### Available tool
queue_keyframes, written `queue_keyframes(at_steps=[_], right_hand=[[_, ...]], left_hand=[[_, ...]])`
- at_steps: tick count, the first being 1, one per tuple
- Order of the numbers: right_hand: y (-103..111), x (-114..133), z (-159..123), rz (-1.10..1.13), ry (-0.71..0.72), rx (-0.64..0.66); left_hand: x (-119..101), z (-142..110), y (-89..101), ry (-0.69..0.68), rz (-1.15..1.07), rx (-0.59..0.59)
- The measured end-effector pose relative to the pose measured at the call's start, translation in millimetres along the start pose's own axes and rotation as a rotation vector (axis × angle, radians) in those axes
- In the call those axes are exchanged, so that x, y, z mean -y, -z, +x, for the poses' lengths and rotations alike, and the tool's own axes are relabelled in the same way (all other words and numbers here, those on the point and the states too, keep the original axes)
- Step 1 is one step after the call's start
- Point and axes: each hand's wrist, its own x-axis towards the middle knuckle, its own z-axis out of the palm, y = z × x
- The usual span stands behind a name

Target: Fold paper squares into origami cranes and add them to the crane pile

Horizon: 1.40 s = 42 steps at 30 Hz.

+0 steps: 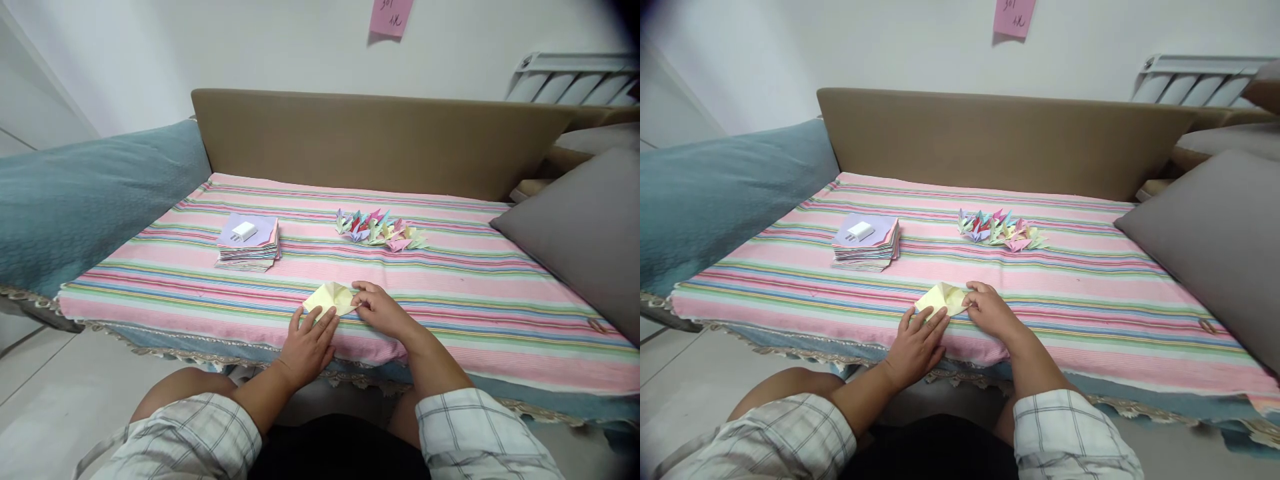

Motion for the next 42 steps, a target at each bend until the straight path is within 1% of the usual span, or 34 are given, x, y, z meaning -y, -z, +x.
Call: queue_keyframes(at_steps=[5, 12, 19, 23, 28, 29, 33, 35, 42], right_hand=[[4.8, 5.6, -1.4, 0.038, -0.042, 0.028], [1.9, 5.5, 1.0, 0.014, -0.092, -0.016], [0.2, 3.9, 0.3, 0.066, -0.097, -0.016], [1.1, 5.7, 0.0, 0.117, -0.068, -0.043], [2.3, 9.1, -2.7, 0.127, -0.196, -0.017], [2.5, 9.4, -3.0, 0.129, -0.192, -0.018], [2.9, 6.9, -2.4, 0.175, -0.093, -0.017], [2.4, 3.8, -1.8, 0.185, -0.067, -0.005], [-1.7, 1.6, -0.4, 0.057, -0.084, -0.023]], left_hand=[[0.8, -0.1, 0.2, -0.002, -0.026, -0.008], [0.4, 0.5, 0.8, -0.012, -0.043, -0.008], [-1.4, -0.7, 1.9, -0.023, -0.01, -0.008], [-1.6, -1.9, 1.2, -0.019, 0.008, -0.004], [-1.6, -2.1, 1.2, -0.023, 0.025, -0.007], [-1.6, -2.0, 1.3, -0.021, 0.028, -0.007], [-0.9, -1.4, 0.2, -0.019, 0.012, -0.01], [-0.3, -1.0, -0.7, -0.017, -0.006, -0.015], [-0.7, 0.6, 0.8, 0.007, -0.048, 0.0]])
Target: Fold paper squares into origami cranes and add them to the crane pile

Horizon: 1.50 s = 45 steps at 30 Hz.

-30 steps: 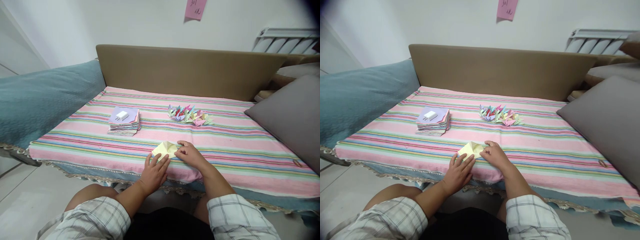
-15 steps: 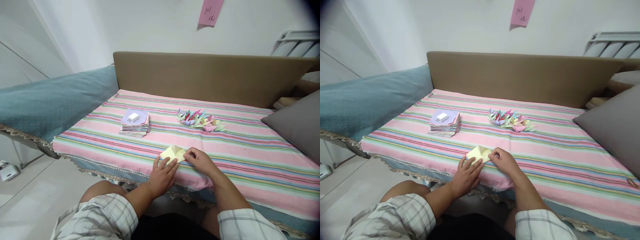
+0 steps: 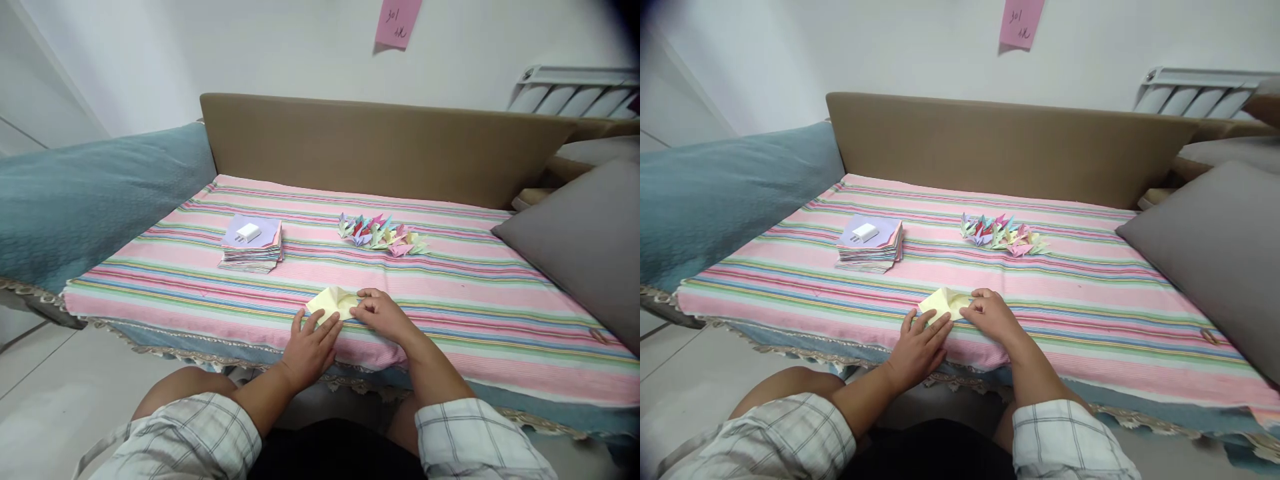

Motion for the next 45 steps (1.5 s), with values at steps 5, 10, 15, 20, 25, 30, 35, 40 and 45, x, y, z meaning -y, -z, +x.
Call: queue_keyframes(at_steps=[5, 10, 15, 20, 25, 30, 35, 40, 45], right_hand=[[-4, 0, 1, -0.027, -0.001, -0.07], [-5, 3, 3, 0.219, -0.104, -0.121], [-8, 14, 6, 0.461, -0.119, -0.187], [-12, 20, 5, 0.535, -0.063, -0.146], [-19, 19, 6, 0.575, 0.003, -0.162], [-23, 13, 10, 0.558, -0.077, -0.267], [-19, 17, 8, 0.453, -0.126, -0.151], [-19, 25, 4, 0.366, -0.064, -0.119], [-23, 28, 5, 0.075, 0.055, -0.146]], left_hand=[[-1, 1, 1.8, -0.002, 0.013, -0.004], [-1, 1, 1.0, -0.002, 0.008, -0.001], [0, 0, 0.1, -0.002, -0.009, -0.007], [0, 0, 2.4, 0.007, -0.018, -0.005], [-2, 3, 6.2, 0.054, -0.094, -0.008], [-2, 5, 10.3, 0.094, -0.162, -0.032], [-2, 6, 13.2, 0.105, -0.206, -0.047], [0, 9, 14.2, 0.128, -0.211, -0.053], [3, 15, 17.6, 0.254, -0.346, -0.034]])
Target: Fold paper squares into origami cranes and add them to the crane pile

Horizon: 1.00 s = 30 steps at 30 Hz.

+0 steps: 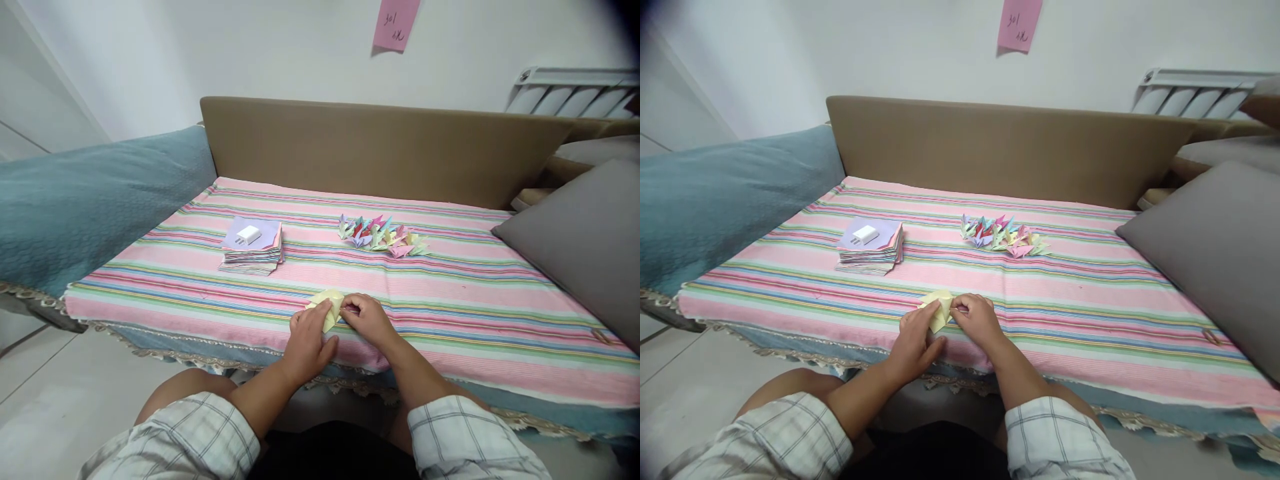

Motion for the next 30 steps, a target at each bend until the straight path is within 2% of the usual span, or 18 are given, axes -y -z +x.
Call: queue_keyframes(at_steps=[4, 9, 14, 22, 26, 30], right_hand=[[-5, -2, -1, -0.149, 0.042, 0.006], [-10, -4, -3, -0.247, 0.096, 0.02], [-12, -5, -3, -0.242, 0.122, 0.013], [-14, -8, -2, -0.249, 0.143, 0.05], [-15, -8, -3, -0.274, 0.141, 0.053], [-16, -10, -2, -0.293, 0.137, 0.062]], left_hand=[[-4, 4, 2.5, 0.039, -0.061, 0.011], [-3, 10, 4.1, 0.092, -0.021, -0.015], [8, 21, 8.4, 0.192, 0.05, -0.072], [18, 32, 12.1, 0.264, -0.039, -0.022], [21, 37, 16.9, 0.229, -0.072, 0.026], [29, 39, 20.1, 0.085, -0.122, 0.117]])
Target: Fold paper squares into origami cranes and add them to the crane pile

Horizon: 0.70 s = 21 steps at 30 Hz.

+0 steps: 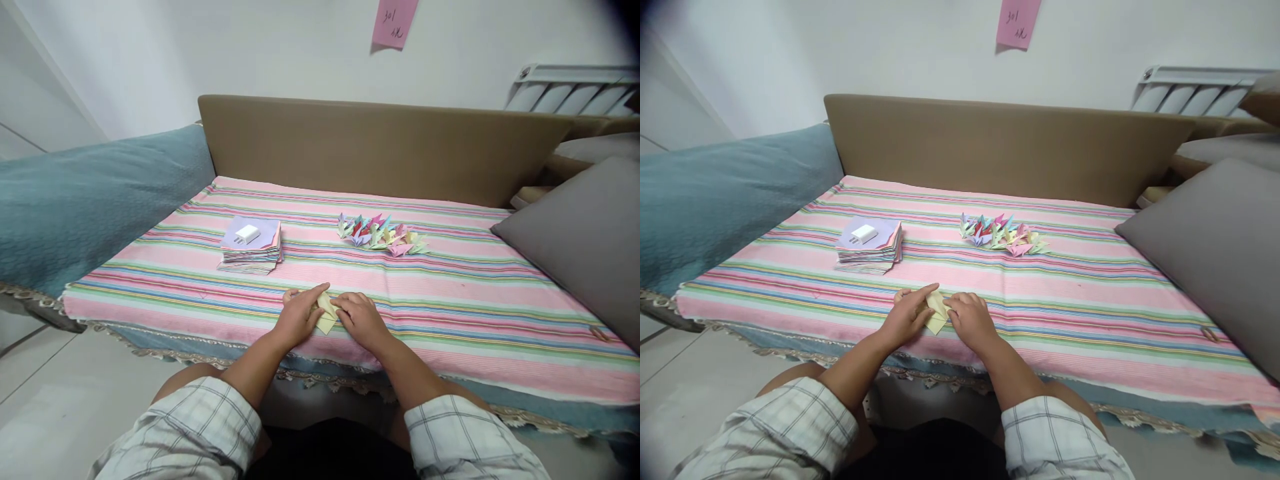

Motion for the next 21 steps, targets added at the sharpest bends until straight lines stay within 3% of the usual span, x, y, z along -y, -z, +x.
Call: queue_keyframes(at_steps=[4, 10, 15, 21], right_hand=[[-0.3, -0.9, 0.2, -0.011, -0.003, 0.016], [0.8, 1.2, 0.2, -0.011, -0.012, 0.016], [0.4, 1.3, 0.1, -0.022, -0.021, 0.012], [-0.3, 2.4, -0.3, -0.03, -0.014, -0.001]], left_hand=[[4.1, 1.9, 1.1, -0.107, -0.101, 0.034], [2.7, 4.2, 1.8, -0.058, -0.332, 0.044], [1.3, 2.1, 6.4, -0.058, -0.352, 0.142], [0.0, 6.9, 4.4, -0.115, -0.348, 0.077]])
